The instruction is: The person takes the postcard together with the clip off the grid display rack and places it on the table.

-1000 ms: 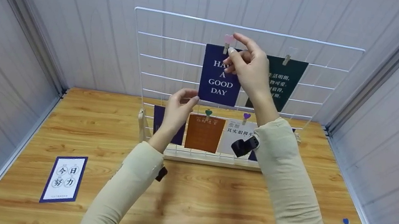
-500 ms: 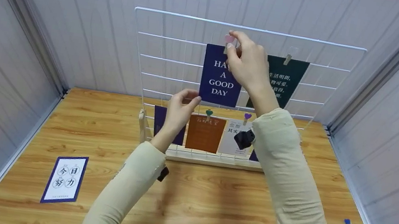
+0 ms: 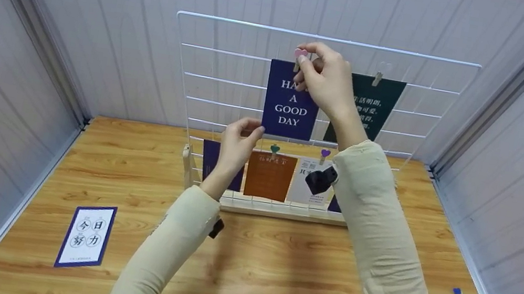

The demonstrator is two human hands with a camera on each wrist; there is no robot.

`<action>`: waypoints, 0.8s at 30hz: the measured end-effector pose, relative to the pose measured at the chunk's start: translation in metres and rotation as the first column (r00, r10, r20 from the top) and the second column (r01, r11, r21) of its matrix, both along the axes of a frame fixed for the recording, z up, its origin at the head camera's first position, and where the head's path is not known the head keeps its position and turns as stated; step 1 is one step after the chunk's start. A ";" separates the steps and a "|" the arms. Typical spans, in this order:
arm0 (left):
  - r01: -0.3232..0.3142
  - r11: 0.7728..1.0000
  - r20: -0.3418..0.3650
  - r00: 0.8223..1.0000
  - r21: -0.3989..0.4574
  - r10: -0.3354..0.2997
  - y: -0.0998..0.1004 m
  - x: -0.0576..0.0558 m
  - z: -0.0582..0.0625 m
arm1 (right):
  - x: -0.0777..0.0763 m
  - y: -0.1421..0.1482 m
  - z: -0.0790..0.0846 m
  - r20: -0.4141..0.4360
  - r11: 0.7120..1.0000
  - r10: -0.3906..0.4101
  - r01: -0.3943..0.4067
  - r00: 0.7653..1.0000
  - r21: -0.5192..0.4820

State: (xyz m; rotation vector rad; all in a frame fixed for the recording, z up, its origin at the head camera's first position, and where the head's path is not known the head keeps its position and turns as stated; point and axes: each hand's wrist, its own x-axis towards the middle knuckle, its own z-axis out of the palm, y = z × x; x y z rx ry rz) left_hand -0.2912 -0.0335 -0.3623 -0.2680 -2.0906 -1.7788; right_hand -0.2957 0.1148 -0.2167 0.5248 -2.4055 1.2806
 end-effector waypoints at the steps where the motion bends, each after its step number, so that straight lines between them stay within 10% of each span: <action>1: 0.001 1.000 0.001 1.000 0.000 -0.001 0.000 0.000 0.000 | -0.001 0.001 0.000 0.015 0.999 0.021 -0.020 1.000 -0.045; 10: -0.004 1.000 0.004 1.000 0.001 0.004 0.001 -0.001 0.001 | -0.004 0.004 -0.003 0.140 0.928 0.150 -0.091 0.979 -0.361; 24: -0.014 1.000 -0.013 1.000 -0.003 0.014 -0.001 -0.004 0.001 | -0.014 0.002 -0.006 0.186 0.862 0.201 -0.083 0.962 -0.499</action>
